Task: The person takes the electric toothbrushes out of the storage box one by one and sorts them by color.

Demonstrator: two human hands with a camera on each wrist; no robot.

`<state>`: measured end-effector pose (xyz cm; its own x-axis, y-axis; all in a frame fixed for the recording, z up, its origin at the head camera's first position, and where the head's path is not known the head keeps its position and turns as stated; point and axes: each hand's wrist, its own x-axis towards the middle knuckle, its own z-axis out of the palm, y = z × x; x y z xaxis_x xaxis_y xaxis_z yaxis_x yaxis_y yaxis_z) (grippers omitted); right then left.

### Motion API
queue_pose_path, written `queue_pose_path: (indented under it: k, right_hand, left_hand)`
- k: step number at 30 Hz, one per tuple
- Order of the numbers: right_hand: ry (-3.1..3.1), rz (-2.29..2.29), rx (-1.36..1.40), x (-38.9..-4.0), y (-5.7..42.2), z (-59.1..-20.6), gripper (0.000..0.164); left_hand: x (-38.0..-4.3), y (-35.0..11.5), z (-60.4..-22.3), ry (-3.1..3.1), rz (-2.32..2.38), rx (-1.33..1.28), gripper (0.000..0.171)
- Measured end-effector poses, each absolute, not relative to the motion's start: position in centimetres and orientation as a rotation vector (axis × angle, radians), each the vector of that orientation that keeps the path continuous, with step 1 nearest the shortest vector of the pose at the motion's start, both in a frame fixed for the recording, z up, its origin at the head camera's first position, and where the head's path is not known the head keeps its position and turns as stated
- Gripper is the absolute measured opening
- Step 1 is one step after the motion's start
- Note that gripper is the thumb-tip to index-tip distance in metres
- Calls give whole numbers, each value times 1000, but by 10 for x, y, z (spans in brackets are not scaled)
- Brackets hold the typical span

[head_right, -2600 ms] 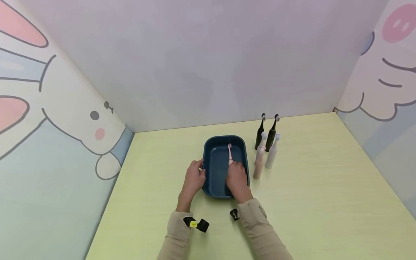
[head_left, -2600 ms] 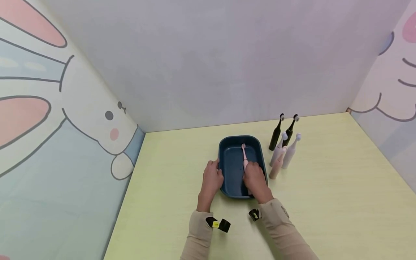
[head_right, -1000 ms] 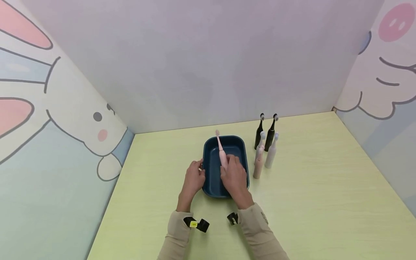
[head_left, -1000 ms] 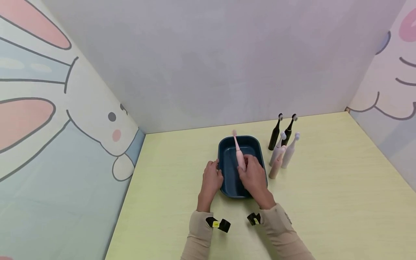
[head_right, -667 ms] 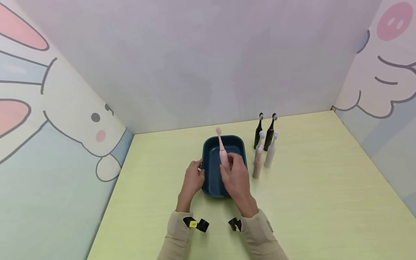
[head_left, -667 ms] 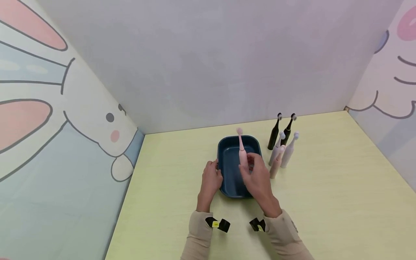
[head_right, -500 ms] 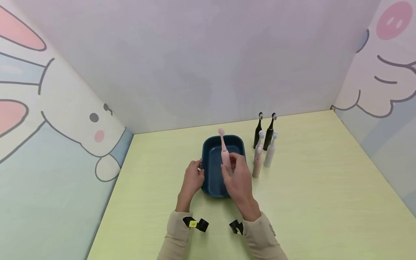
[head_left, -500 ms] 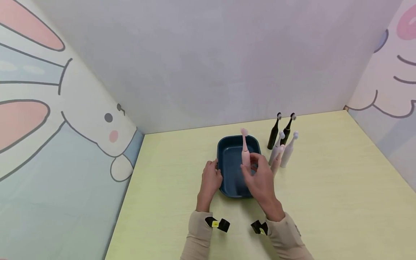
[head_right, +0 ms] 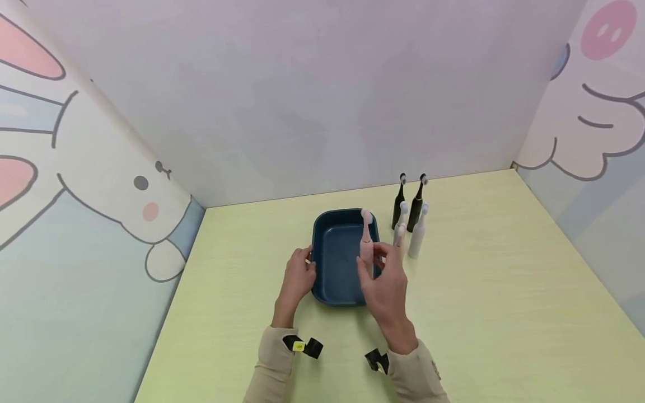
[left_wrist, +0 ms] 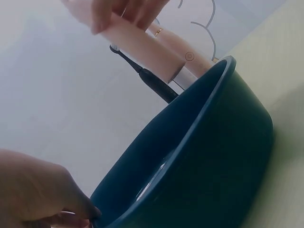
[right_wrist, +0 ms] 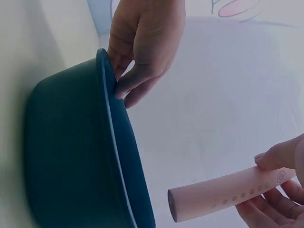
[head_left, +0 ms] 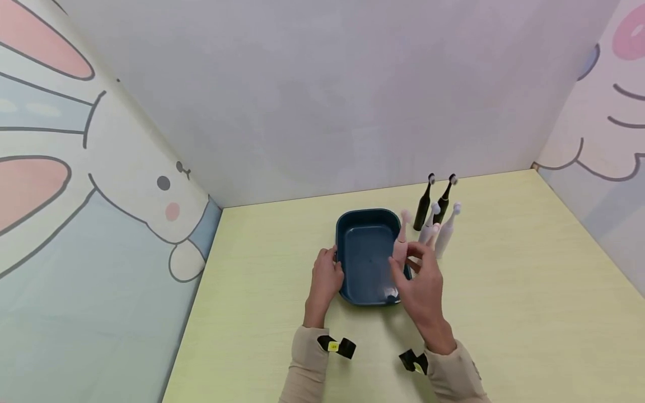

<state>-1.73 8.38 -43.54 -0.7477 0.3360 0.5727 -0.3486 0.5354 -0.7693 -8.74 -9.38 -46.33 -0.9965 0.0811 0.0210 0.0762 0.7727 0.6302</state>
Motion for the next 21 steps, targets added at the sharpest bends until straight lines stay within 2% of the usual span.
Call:
queue_pose_path:
  k: [10, 21]
  right_hand:
    - [-1866, 1280, -139, 5, 108, -442, 47]
    - [-1932, 1264, -357, 4, 137, -470, 43]
  left_hand:
    - [-87, -94, -464, 2959, 1047, 152, 40]
    - [-84, -94, -463, 2956, 1057, 160, 41]
